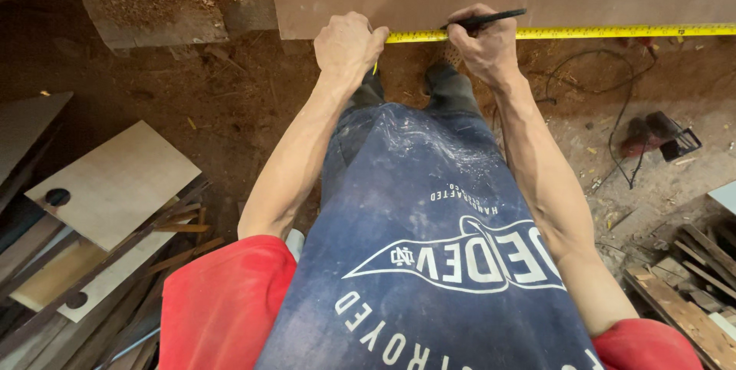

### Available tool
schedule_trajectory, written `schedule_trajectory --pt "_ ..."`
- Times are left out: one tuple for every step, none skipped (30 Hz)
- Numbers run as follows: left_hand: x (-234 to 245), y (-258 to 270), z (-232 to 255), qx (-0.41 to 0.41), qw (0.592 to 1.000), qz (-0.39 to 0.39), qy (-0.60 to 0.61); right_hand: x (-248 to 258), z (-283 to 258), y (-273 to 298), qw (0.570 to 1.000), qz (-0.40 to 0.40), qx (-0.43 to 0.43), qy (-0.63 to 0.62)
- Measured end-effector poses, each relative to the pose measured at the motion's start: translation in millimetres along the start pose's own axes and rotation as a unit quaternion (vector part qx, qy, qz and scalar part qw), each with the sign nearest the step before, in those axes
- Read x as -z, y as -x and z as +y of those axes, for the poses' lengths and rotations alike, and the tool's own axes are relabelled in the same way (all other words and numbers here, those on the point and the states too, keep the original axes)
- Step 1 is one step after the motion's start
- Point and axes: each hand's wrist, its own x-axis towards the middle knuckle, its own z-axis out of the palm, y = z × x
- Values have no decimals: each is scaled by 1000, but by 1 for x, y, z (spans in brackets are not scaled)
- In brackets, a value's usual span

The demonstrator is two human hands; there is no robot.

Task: The person measures and marks a large sheet of plywood using a tape measure, pencil, and straightedge. They then use a circular saw to cut the plywood along the marked lines. The person repeats the measuring, marking, and cutting process on the resulting pieces.

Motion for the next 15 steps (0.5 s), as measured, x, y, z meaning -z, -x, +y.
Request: schedule_trajectory --pt "0 0 0 3 1000 -4 2 0 0 0 1000 -4 -5 5" --pt "-1 -1 0 6 1000 -3 -3 1 0 -1 1000 -8 -11 11" --pt "-1 -2 0 9 1000 -3 -7 1 0 -2 1000 -8 -8 8" --pt "-2 -1 0 12 1000 -3 -11 2 1 -2 1000 -9 -6 6" --pt "-2 -1 0 9 1000 1 -7 3 1 -1 1000 -10 -4 3" --pt "-2 -1 0 5 1000 6 -3 3 0 -2 1000 -10 -3 4" --pt "-2 -1 0 1 1000 12 1 3 0 -2 1000 -9 -2 4" --pt "-1 -2 0 3 1000 12 4 3 0 -2 1000 -9 -1 4" --pt "-1 -2 0 5 1000 12 8 2 -1 -3 1000 -9 -4 1" --pt "-1 -2 -1 7 1000 11 12 2 -1 -2 1000 -9 -8 -1" --pt "-1 -2 -1 9 1000 8 12 2 -1 -2 1000 -9 -12 -3" --pt "-2 -2 -1 11 1000 6 12 2 -1 -3 1000 -8 -15 0" --pt "-2 -3 0 12 1000 4 13 2 -1 -3 1000 -7 -17 3" --pt "-2 -3 0 12 1000 3 11 2 -1 -3 1000 -6 -21 6" --pt "-2 -2 0 11 1000 3 10 2 -1 -2 1000 -3 -19 1"
